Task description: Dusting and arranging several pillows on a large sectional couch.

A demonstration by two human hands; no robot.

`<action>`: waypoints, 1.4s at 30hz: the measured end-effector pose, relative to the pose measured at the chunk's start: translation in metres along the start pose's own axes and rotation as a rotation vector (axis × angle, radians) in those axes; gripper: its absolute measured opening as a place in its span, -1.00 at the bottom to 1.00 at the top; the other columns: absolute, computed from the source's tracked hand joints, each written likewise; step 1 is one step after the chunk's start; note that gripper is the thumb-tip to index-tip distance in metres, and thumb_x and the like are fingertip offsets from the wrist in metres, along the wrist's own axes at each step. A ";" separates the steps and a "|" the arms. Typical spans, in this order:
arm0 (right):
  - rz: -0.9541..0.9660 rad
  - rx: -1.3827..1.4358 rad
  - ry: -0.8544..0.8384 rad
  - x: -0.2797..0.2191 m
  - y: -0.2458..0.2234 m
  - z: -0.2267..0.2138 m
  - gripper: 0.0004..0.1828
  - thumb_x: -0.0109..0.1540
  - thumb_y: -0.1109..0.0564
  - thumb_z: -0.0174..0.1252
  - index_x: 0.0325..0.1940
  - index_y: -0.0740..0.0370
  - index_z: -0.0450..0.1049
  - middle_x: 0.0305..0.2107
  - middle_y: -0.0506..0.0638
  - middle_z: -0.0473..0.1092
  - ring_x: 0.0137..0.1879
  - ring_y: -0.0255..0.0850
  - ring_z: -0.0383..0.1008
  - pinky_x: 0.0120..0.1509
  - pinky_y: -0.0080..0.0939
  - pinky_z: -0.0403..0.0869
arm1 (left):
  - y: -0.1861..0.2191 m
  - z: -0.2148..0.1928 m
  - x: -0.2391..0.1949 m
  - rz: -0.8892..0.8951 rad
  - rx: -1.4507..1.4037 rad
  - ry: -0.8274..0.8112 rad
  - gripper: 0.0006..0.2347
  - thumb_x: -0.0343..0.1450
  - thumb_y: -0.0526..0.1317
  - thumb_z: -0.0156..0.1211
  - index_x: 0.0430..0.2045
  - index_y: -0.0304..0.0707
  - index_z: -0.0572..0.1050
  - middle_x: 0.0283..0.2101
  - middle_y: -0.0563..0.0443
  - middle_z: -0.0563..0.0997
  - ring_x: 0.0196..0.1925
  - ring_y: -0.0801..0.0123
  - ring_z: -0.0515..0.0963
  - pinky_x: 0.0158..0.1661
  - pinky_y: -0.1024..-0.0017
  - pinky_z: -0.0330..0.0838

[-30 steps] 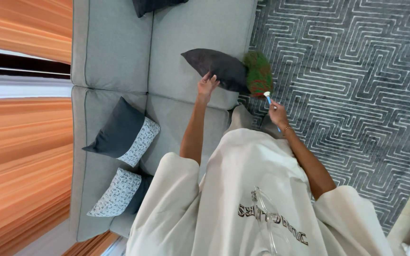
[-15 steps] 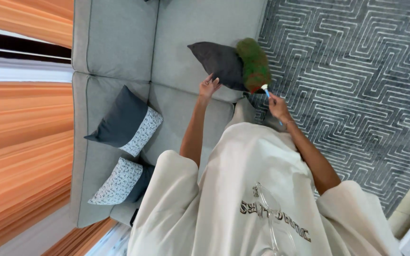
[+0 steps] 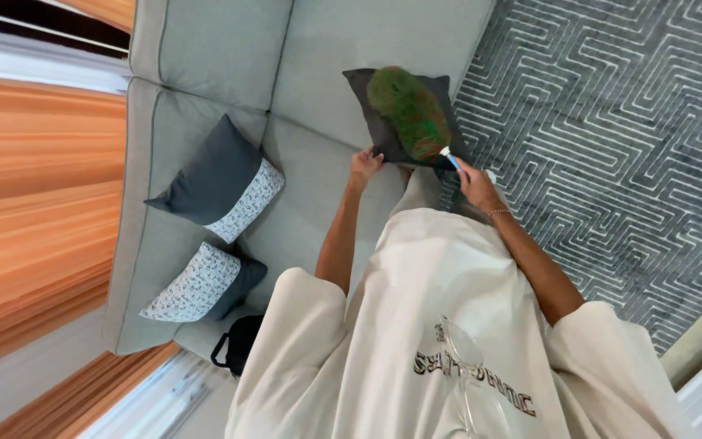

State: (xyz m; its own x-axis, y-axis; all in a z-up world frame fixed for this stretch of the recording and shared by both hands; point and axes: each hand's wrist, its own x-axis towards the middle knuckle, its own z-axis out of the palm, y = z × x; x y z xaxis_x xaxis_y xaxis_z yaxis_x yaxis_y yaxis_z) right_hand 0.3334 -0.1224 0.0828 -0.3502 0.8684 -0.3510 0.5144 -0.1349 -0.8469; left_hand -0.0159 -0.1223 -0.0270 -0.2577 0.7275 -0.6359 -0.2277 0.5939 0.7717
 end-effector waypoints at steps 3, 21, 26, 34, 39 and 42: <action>-0.192 -0.059 0.197 0.027 0.071 0.024 -0.62 0.43 0.12 0.02 0.34 0.07 0.47 -0.27 0.35 0.49 -0.21 0.25 0.52 -0.16 0.08 0.48 | 0.001 0.005 -0.015 -0.037 0.215 0.046 -0.65 0.40 -0.40 0.28 0.10 -0.37 0.51 -0.17 0.04 0.65 -0.28 0.42 0.63 -0.27 0.37 0.65; -0.067 -0.243 0.022 0.060 -0.010 0.014 -0.61 0.38 0.09 0.07 0.30 -0.07 0.49 -0.39 0.38 0.46 -0.25 0.33 0.49 -0.22 0.20 0.44 | -0.023 -0.023 -0.043 -0.039 0.433 0.024 -0.72 0.34 -0.37 0.32 -0.06 -0.37 0.58 -0.39 0.02 0.69 -0.46 0.50 0.61 -0.42 0.44 0.52; 0.266 -0.174 0.276 0.126 0.174 0.083 -0.73 0.38 0.10 0.09 0.13 0.03 0.59 -0.34 0.31 0.50 -0.17 0.27 0.54 -0.13 0.12 0.50 | -0.035 -0.025 -0.049 0.099 0.639 0.009 -0.65 0.21 -0.36 0.42 -0.12 -0.41 0.59 -0.30 -0.07 0.74 -0.29 0.38 0.70 -0.23 0.33 0.60; 0.100 -0.041 0.201 0.113 -0.008 0.004 -0.57 0.36 0.14 0.08 0.33 0.07 0.49 -0.45 0.34 0.45 -0.35 0.18 0.46 -0.25 0.06 0.41 | -0.064 -0.028 -0.061 0.041 0.727 0.069 -0.60 0.18 -0.35 0.48 -0.10 -0.42 0.59 -0.30 -0.17 0.73 -0.27 0.33 0.71 -0.22 0.28 0.60; -0.209 -0.040 0.017 0.129 -0.024 0.011 -0.58 0.35 0.18 0.10 0.32 0.09 0.49 -0.35 0.36 0.47 -0.38 0.08 0.52 -0.25 -0.08 0.44 | -0.071 -0.032 -0.063 -0.065 0.618 0.039 -0.50 0.23 -0.32 0.36 0.11 -0.35 0.51 -0.28 -0.22 0.73 -0.35 0.28 0.74 -0.26 0.28 0.64; -0.136 -0.063 0.019 0.162 0.093 0.050 -0.64 0.32 0.18 0.10 0.21 0.14 0.53 -0.37 0.36 0.46 -0.36 0.08 0.58 -0.25 -0.05 0.46 | -0.070 -0.035 -0.063 0.035 0.789 0.046 -0.52 0.24 -0.34 0.40 0.09 -0.42 0.51 -0.30 -0.30 0.72 -0.30 0.17 0.75 -0.17 0.29 0.62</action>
State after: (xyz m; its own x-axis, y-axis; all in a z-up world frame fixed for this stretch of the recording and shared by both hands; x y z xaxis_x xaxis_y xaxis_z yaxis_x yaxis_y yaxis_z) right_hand 0.2857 -0.0183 -0.0724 -0.4056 0.8855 -0.2268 0.5114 0.0142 -0.8593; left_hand -0.0164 -0.2217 -0.0412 -0.2950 0.7455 -0.5977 0.5099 0.6518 0.5614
